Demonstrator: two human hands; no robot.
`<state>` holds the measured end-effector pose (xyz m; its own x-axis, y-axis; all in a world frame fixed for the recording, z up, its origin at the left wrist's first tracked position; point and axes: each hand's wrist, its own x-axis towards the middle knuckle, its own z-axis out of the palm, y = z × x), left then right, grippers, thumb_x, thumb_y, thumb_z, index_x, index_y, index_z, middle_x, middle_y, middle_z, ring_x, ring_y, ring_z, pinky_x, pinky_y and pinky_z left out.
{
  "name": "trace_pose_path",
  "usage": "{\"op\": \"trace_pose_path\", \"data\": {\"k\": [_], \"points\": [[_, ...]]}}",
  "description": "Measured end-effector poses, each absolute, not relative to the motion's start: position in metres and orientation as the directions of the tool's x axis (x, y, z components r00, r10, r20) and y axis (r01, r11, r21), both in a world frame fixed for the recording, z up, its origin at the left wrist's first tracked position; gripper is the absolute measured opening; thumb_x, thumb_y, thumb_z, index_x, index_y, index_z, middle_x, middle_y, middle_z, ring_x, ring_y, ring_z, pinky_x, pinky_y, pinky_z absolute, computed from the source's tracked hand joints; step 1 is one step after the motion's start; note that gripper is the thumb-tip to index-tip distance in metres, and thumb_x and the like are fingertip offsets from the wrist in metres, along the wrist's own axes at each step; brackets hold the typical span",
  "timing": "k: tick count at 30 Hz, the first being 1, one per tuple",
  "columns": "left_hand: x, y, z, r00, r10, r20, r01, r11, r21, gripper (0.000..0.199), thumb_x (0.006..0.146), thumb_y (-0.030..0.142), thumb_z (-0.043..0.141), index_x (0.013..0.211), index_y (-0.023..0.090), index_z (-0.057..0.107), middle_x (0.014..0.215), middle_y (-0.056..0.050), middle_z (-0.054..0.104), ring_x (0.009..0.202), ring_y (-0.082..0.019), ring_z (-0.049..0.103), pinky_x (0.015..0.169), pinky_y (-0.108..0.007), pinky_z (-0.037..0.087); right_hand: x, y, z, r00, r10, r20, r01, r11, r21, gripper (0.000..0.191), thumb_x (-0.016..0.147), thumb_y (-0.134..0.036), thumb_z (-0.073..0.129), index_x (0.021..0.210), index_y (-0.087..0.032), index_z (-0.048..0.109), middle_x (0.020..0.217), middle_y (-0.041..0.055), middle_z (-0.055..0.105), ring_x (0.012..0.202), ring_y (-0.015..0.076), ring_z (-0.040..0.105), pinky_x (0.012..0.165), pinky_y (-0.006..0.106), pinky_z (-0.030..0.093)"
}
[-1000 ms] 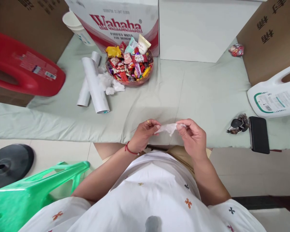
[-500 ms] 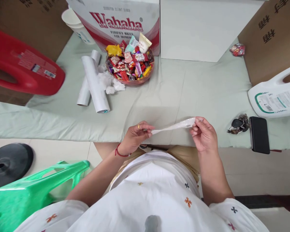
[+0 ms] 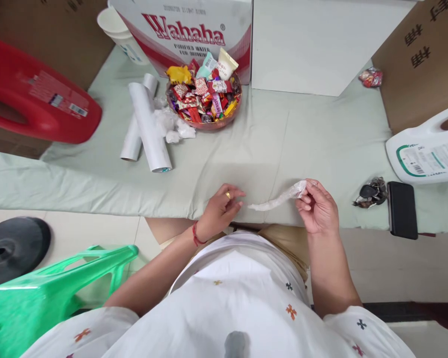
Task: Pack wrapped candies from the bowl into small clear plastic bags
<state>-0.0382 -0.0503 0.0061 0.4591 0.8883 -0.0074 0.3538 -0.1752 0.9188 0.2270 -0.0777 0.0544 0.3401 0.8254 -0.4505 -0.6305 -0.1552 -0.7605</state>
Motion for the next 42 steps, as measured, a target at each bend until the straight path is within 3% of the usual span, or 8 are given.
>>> {"op": "trace_pose_path", "data": {"k": [3, 7, 16, 19, 22, 27, 32, 42], "points": [[-0.023, -0.047, 0.010, 0.548, 0.836, -0.016, 0.530, -0.333, 0.780, 0.034, 0.101, 0.032, 0.053, 0.130, 0.020, 0.066, 0.128, -0.012, 0.061, 0.107, -0.023, 0.062, 0.084, -0.036, 0.053, 0.225, -0.078, 0.053, 0.343, 0.825, -0.450, -0.620, -0.162, -0.768, 0.034, 0.057, -0.019, 0.094, 0.073, -0.013, 0.065, 0.064, -0.0044, 0.054, 0.050, 0.0007, 0.042, 0.035, 0.005, 0.034], [-0.007, -0.044, 0.009, 0.676, 0.732, -0.079, 0.594, -0.479, 0.646, 0.017, 0.097, 0.029, 0.060, 0.103, 0.019, 0.073, 0.108, -0.011, 0.067, 0.106, -0.027, 0.060, 0.084, -0.039, 0.051, 0.227, -0.079, 0.052, 0.373, 0.823, -0.427, -0.587, -0.147, -0.796, 0.033, 0.058, -0.021, 0.094, 0.075, -0.015, 0.066, 0.064, -0.0048, 0.054, 0.050, 0.0011, 0.041, 0.035, 0.006, 0.034], [-0.042, -0.054, 0.011, 0.638, 0.770, -0.013, 0.287, -0.222, 0.932, 0.018, 0.099, 0.033, 0.058, 0.087, 0.020, 0.064, 0.083, -0.003, 0.062, 0.074, -0.016, 0.056, 0.072, -0.029, 0.045, 0.240, -0.084, 0.045, 0.461, 0.761, -0.456, -0.526, -0.180, -0.831, 0.034, 0.052, -0.023, 0.094, 0.071, -0.016, 0.067, 0.059, -0.0056, 0.053, 0.048, 0.0012, 0.038, 0.033, 0.006, 0.032], [-0.052, -0.056, 0.016, 0.511, 0.859, -0.028, 0.334, -0.169, 0.927, 0.013, 0.096, 0.030, 0.061, 0.089, 0.020, 0.062, 0.087, -0.003, 0.059, 0.072, -0.014, 0.052, 0.069, -0.029, 0.044, 0.233, -0.081, 0.051, 0.404, 0.769, -0.495, -0.543, -0.234, -0.806, 0.036, 0.051, -0.023, 0.095, 0.071, -0.017, 0.066, 0.060, -0.0056, 0.054, 0.046, 0.0001, 0.034, 0.030, 0.006, 0.027], [-0.047, -0.059, 0.025, 0.315, 0.940, 0.129, 0.359, -0.244, 0.901, 0.005, 0.094, 0.025, 0.061, 0.093, 0.021, 0.060, 0.093, -0.004, 0.059, 0.077, -0.016, 0.052, 0.073, -0.031, 0.045, 0.220, -0.077, 0.065, 0.379, 0.787, -0.487, -0.525, -0.250, -0.813, 0.036, 0.054, -0.027, 0.095, 0.074, -0.018, 0.067, 0.061, -0.0057, 0.054, 0.044, -0.0002, 0.033, 0.029, 0.006, 0.025], [-0.007, -0.066, 0.042, 0.368, 0.865, 0.340, 0.287, -0.453, 0.844, 0.016, 0.095, 0.035, 0.067, 0.093, 0.021, 0.060, 0.095, -0.008, 0.061, 0.088, -0.020, 0.060, 0.080, -0.034, 0.049, 0.191, -0.072, 0.087, 0.381, 0.846, -0.374, -0.413, -0.206, -0.887, 0.033, 0.064, -0.033, 0.094, 0.078, -0.019, 0.067, 0.065, -0.0034, 0.059, 0.047, 0.0030, 0.043, 0.033, 0.010, 0.034], [0.027, -0.064, 0.042, 0.275, 0.904, 0.327, 0.321, -0.407, 0.855, 0.046, 0.086, 0.058, 0.075, 0.108, 0.020, 0.064, 0.105, -0.011, 0.061, 0.097, -0.024, 0.060, 0.084, -0.037, 0.050, 0.177, -0.077, 0.092, 0.352, 0.893, -0.281, -0.301, -0.177, -0.937, 0.032, 0.070, -0.038, 0.092, 0.081, -0.020, 0.067, 0.067, -0.0017, 0.064, 0.048, 0.0053, 0.046, 0.036, 0.014, 0.040], [0.017, -0.080, 0.049, 0.245, 0.910, 0.334, 0.208, -0.385, 0.899, 0.030, 0.095, 0.041, 0.068, 0.114, 0.019, 0.065, 0.109, -0.012, 0.059, 0.096, -0.021, 0.058, 0.086, -0.037, 0.050, 0.178, -0.087, 0.093, 0.241, 0.932, -0.269, -0.304, -0.191, -0.933, 0.036, 0.066, -0.041, 0.094, 0.079, -0.020, 0.067, 0.065, -0.0003, 0.066, 0.046, 0.0063, 0.047, 0.034, 0.015, 0.039]]}}
